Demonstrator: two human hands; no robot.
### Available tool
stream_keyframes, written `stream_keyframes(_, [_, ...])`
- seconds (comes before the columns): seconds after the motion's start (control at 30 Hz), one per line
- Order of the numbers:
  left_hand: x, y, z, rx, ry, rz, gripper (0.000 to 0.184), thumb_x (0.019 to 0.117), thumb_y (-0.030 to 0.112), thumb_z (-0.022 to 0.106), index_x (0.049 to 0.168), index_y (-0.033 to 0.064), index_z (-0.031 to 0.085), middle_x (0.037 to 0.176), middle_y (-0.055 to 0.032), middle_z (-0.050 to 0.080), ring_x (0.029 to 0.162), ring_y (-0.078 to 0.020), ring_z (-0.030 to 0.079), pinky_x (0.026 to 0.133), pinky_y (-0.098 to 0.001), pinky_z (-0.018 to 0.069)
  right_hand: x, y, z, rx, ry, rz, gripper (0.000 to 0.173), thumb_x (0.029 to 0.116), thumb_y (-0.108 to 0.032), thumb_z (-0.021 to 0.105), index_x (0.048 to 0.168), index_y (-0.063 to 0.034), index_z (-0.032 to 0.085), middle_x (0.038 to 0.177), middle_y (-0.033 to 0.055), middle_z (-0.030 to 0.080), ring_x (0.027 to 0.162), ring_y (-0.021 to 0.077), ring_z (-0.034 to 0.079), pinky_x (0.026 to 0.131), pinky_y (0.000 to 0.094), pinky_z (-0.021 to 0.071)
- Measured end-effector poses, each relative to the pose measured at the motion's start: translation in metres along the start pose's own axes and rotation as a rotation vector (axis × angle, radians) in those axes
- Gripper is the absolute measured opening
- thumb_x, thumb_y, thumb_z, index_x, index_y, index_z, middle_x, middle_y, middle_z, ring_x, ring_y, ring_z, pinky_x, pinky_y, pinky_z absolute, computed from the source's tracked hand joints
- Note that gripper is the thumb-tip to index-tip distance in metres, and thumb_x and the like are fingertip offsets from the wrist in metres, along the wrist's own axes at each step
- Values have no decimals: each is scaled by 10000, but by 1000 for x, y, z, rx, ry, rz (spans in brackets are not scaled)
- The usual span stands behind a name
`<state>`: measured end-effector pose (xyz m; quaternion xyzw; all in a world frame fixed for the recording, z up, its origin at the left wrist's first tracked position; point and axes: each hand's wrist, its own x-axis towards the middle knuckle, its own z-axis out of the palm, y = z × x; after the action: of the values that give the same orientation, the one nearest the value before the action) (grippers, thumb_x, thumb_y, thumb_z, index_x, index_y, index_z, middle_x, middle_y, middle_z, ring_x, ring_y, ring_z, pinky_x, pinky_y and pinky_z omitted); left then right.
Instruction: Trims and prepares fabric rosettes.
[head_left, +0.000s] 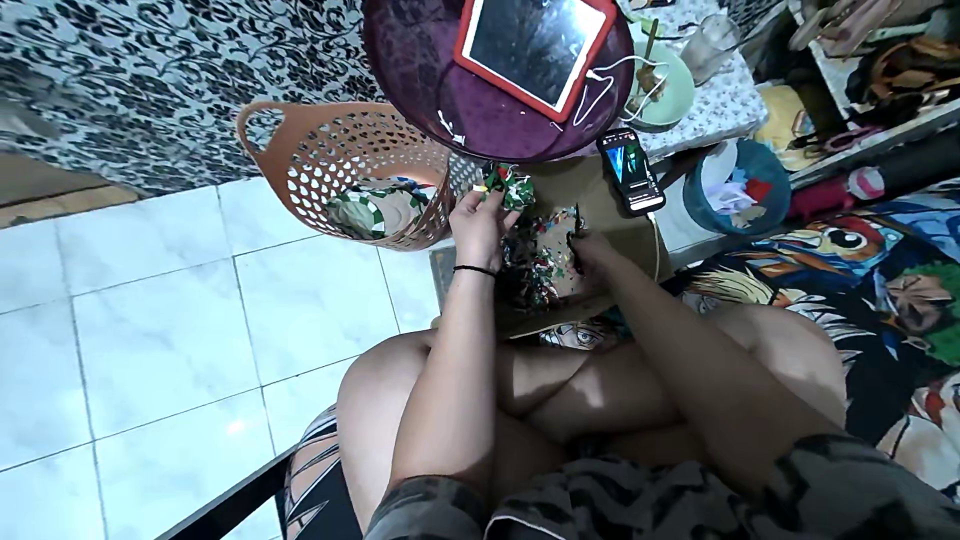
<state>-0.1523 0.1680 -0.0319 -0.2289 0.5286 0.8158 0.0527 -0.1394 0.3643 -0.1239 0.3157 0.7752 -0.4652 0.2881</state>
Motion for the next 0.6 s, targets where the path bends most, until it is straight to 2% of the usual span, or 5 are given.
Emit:
stream_keyframes(0.13, [2,1,-2,-17,-14,7,58,1020,19,546,1057,-13,576,883,-76,661,748,-147,696,762,-328,626,-8,-2,32,-94,-116,81,427,1068,-193,494,1472,-56,477,1168,222,646,823,265,698,729,411,594])
stream_keyframes(0.23, [3,1,-2,-16,-11,3,33,1024,18,535,1031,10,567,843,-54,652,721,-136,689,750,-319,624,-42,-5,57,-135,-280,14,493,1088,-179,470,1568,-114,374,1114,220,641,740,225,647,671,358,549])
stream_keyframes(0.33, [3,0,-2,-11,-10,3,28,1025,19,530,1025,16,559,838,-50,638,712,-132,677,743,-319,620,-55,-5,68,-179,-460,-54,439,1096,-161,448,1524,-67,420,996,154,636,618,145,612,588,280,538])
stream_keyframes(0.5, [1,2,-3,-35,0,6,60,1020,12,535,1065,-13,566,896,-87,649,757,-154,692,768,-336,624,-73,-26,20,-259,-485,-124,426,1100,-174,430,1519,-104,460,985,125,658,594,129,580,568,298,526])
stream_keyframes(0.6, [0,4,-3,-38,-13,11,82,1024,24,539,1087,-22,566,917,-91,637,771,-151,683,776,-337,620,-67,-29,-24,-458,-387,-165,420,1043,-162,568,1457,-103,533,1017,161,662,652,192,581,613,373,521])
